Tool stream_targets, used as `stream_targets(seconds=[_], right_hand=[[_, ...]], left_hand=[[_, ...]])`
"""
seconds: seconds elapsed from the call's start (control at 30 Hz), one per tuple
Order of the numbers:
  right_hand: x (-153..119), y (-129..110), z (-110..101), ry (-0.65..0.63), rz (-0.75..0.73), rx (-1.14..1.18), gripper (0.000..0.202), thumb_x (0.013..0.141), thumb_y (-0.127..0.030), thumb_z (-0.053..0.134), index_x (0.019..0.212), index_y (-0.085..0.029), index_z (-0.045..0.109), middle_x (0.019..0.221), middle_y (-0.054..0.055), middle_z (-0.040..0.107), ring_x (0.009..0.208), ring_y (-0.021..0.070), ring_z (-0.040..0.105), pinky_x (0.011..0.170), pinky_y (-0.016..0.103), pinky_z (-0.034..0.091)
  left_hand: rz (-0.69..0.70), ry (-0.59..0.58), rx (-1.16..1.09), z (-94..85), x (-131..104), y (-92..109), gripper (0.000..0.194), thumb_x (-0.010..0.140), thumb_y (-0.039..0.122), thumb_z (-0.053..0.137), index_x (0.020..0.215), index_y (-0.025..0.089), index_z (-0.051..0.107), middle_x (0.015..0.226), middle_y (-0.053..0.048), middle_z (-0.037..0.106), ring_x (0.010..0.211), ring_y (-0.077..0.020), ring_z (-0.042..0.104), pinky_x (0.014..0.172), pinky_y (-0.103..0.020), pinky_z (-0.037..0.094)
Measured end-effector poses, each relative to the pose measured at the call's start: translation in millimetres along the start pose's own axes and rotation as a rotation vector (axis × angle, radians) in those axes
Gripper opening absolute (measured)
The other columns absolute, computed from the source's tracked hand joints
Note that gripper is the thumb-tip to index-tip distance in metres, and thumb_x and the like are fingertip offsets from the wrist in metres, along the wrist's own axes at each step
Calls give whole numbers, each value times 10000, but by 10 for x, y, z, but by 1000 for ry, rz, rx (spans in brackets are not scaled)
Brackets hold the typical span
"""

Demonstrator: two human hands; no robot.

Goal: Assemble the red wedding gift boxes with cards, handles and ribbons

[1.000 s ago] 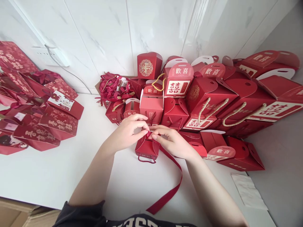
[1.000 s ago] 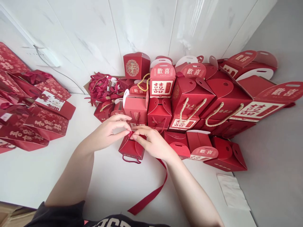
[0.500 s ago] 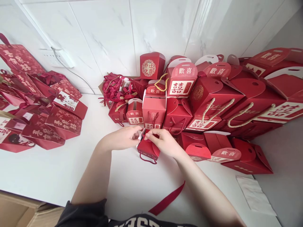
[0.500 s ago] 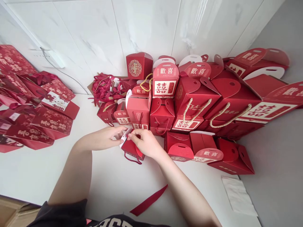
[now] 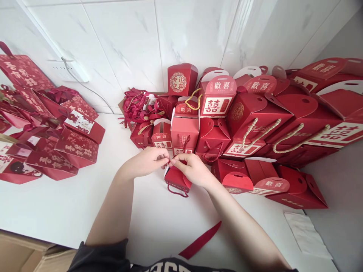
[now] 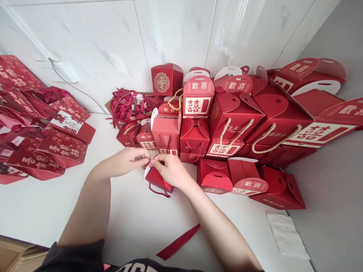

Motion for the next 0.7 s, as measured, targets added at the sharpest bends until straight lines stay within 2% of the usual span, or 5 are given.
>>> stream_targets(seconds=[0.23, 0.33, 0.43, 0.57, 0.7], right_hand=[[-218, -82, -451, 185, -7, -99, 238, 961, -350, 512, 1160, -250, 594, 1240, 28, 637, 1181, 196, 561, 1021, 340, 390], [-379, -133, -606, 143, 53, -189, 203, 981, -370, 470, 1076, -262, 613, 1096, 12, 682, 1010, 189, 624, 896, 328, 445], [-510, -108, -590, 79, 137, -206, 194, 985, -393, 449, 994, -257, 587, 936, 2, 695, 857, 188, 644, 773, 319, 462], [-585, 37, -451, 90, 221, -209, 173, 969, -402, 465, 1001, -242, 523, 965, 39, 675, 914, 211, 642, 809, 349, 472], [-609, 196, -328, 104, 261, -195, 212, 946, -413, 487, 1062, -237, 467, 976, 59, 655, 914, 217, 638, 820, 369, 482]], left_hand=[[-157, 122, 27, -334, -134, -489, 242, 851, 394, 471, 774, 199, 590, 818, -16, 669, 737, -185, 603, 611, -249, 418], [-346, 228, 57, -457, -205, -787, 215, 799, 375, 510, 735, 191, 600, 809, -58, 676, 709, -228, 615, 546, -277, 415], [-319, 269, 30, -436, -145, -812, 265, 815, 398, 521, 908, 200, 669, 975, -87, 712, 868, -280, 657, 685, -334, 500], [-103, 66, -71, -178, 89, -564, 512, 824, 544, 583, 1254, 267, 582, 1316, -60, 616, 1207, -267, 571, 993, -359, 457], [-3, -201, -169, 127, 263, -408, 696, 789, 610, 618, 1363, 238, 490, 1344, -119, 580, 1219, -257, 561, 954, -340, 471]])
Point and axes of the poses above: each hand's wrist, its own x-axis towards the middle knuckle, its own z-axis out of the palm, y = z × x, the point moved 4 cm from there along x, towards the middle knuckle
